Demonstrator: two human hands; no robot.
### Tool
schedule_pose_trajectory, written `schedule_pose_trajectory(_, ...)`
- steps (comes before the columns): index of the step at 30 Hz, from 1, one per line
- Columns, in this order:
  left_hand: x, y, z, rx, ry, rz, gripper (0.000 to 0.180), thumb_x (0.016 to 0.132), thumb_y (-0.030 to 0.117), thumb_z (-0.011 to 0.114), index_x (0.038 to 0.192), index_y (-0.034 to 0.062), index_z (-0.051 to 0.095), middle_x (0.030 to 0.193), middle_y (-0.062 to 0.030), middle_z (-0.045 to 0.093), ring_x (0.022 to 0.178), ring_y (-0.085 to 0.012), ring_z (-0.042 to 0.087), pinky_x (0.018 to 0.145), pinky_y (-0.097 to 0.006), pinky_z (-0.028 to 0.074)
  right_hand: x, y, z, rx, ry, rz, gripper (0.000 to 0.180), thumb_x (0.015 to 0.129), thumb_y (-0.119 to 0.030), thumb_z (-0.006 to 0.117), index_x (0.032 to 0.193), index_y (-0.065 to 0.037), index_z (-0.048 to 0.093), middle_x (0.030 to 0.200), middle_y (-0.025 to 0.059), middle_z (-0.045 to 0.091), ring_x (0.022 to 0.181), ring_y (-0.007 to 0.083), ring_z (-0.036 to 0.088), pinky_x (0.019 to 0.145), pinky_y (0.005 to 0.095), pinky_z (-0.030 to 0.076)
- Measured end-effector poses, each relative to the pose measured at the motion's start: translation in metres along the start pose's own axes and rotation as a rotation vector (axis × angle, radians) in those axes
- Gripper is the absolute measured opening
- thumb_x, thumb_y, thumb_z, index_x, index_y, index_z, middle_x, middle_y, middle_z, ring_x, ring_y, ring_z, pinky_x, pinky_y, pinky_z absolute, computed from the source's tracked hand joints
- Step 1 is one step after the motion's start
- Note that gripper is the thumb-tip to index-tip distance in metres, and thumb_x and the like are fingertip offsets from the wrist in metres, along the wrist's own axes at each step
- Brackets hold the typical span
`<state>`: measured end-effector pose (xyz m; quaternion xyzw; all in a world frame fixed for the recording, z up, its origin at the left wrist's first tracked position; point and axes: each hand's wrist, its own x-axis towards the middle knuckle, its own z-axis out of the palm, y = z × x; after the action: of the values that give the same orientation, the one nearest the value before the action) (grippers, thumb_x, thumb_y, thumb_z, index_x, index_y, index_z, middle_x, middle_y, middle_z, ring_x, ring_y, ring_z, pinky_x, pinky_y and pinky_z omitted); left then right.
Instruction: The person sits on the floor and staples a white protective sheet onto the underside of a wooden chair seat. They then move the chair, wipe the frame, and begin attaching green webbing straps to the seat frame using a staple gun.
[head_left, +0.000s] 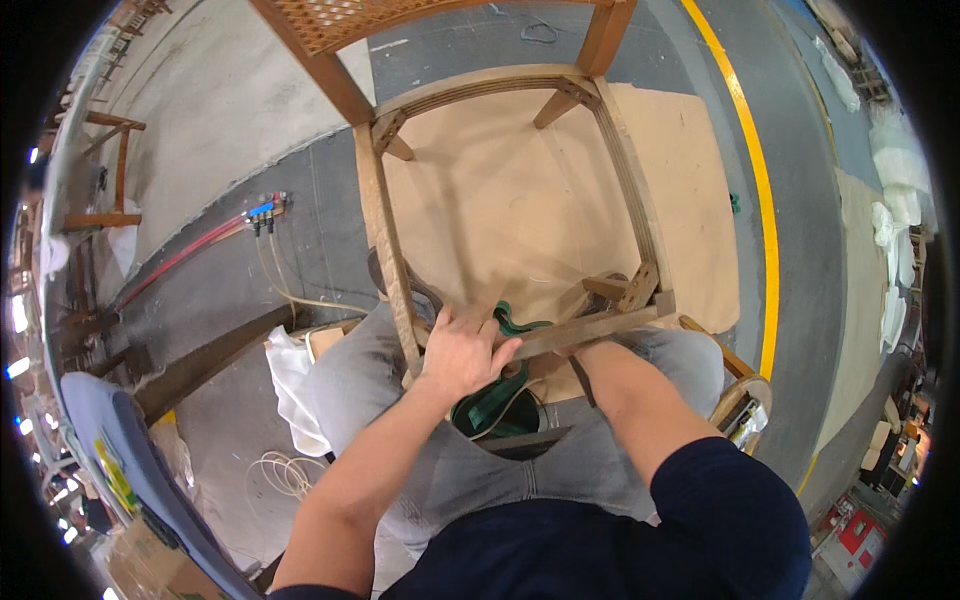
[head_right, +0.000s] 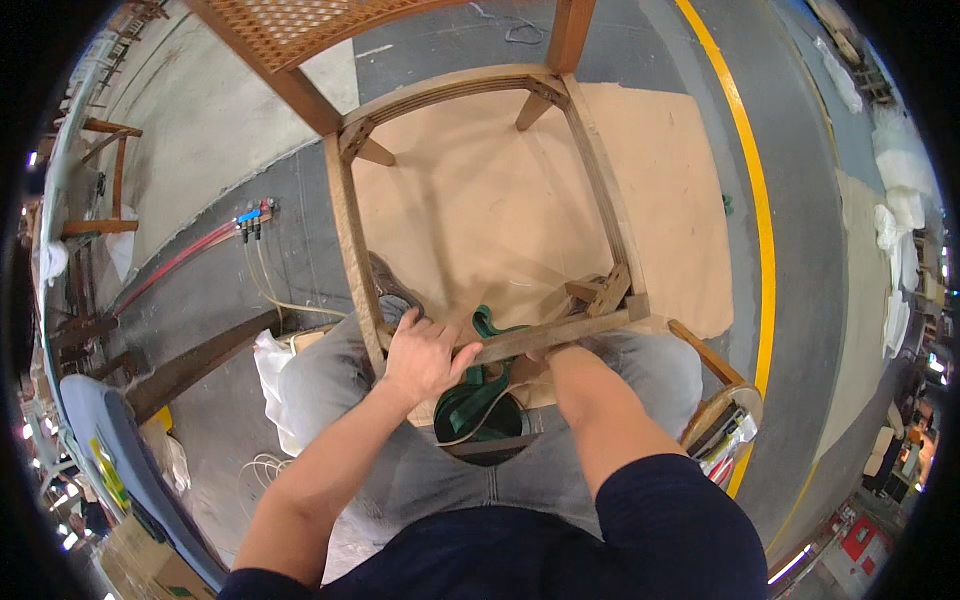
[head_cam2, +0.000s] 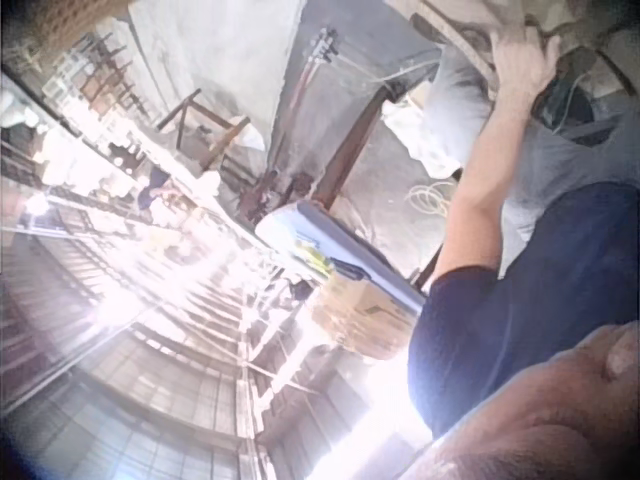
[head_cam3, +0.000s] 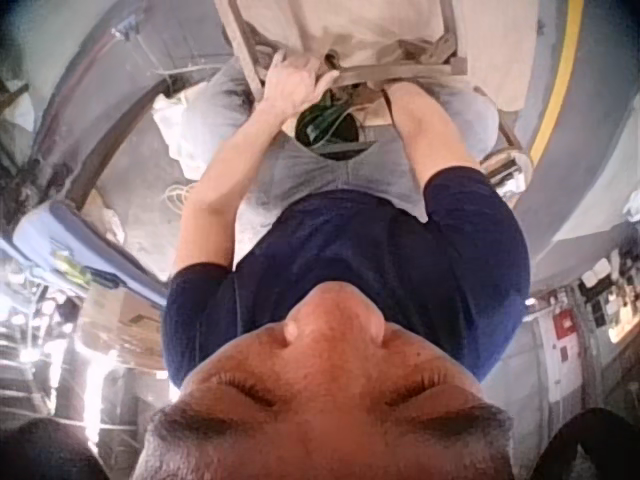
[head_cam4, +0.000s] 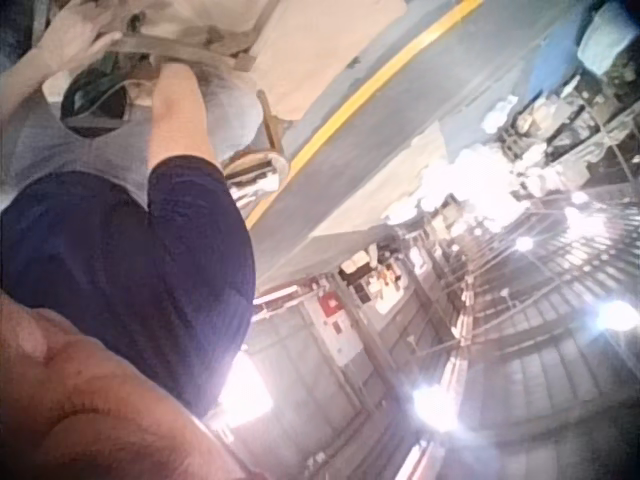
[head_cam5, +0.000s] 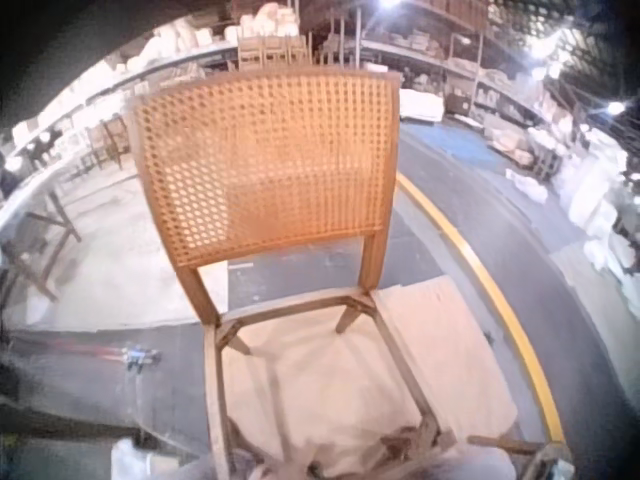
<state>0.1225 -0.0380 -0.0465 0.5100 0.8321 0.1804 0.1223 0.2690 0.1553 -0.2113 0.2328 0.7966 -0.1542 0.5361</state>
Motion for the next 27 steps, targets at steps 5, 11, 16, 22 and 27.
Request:
schedule_pose_trajectory(5,0.003,-0.006,0.001,-0.027,-0.110,-0.086,0.036,0.094,0.045,0.070,0.083,0.0108,0.067,0.072,-0.0076,0.064,0.073,-0.0272,0.065,0.075,-0.043,0.046,0.055,-0.006,0.033,0.269,0.161,0.105,0.031,0.092,-0.020,0.063,0.115,-0.004,0.076,0.145,0.0190,0.060,0.119,0.0402,0.064,0.098,0.0506,0.055)
schedule_pose_trajectory(11,0.022,-0.014,-0.001,-0.083,-0.114,-0.051,0.033,0.088,0.042,0.072,0.094,0.0090,0.071,0.077,-0.0042,0.062,0.071,-0.0242,0.060,0.070,-0.039,0.044,0.083,-0.004,0.041,0.333,0.114,0.096,0.042,0.094,-0.018,0.062,0.133,-0.003,0.068,0.166,0.0182,0.031,0.140,0.0428,0.044,0.110,0.0532,0.048)
schedule_pose_trajectory(16,0.019,-0.009,-0.003,-0.084,-0.167,-0.069,0.028,0.089,0.039,0.071,0.086,0.0121,0.069,0.077,-0.0028,0.061,0.071,-0.0236,0.060,0.069,-0.040,0.043,0.028,-0.057,0.047,0.000,-0.364,-0.225,0.043,0.092,-0.016,0.061,0.131,-0.003,0.069,0.153,0.0198,0.048,0.134,0.0397,0.053,0.109,0.0496,0.048)
schedule_pose_trajectory(22,0.003,-0.004,0.002,-0.038,-0.112,-0.043,0.035,0.095,0.044,0.065,0.078,0.0136,0.069,0.071,-0.0076,0.068,0.067,-0.0281,0.067,0.066,-0.043,0.048,-0.081,-0.088,-0.020,-0.039,-0.488,-0.658,0.044,0.086,-0.011,0.060,0.128,-0.007,0.073,0.132,0.0208,0.068,0.122,0.0386,0.064,0.106,0.0471,0.048)
schedule_pose_trajectory(27,-0.002,0.001,0.004,0.034,-0.169,-0.054,0.041,0.102,0.046,0.058,0.081,0.0125,0.072,0.067,-0.0105,0.070,0.066,-0.0298,0.071,0.065,-0.046,0.052,-0.144,-0.036,-0.037,0.211,-0.085,-0.621,0.059,0.076,0.001,0.061,0.130,-0.016,0.075,0.107,0.0200,0.076,0.099,0.0337,0.073,0.089,0.0412,0.056)
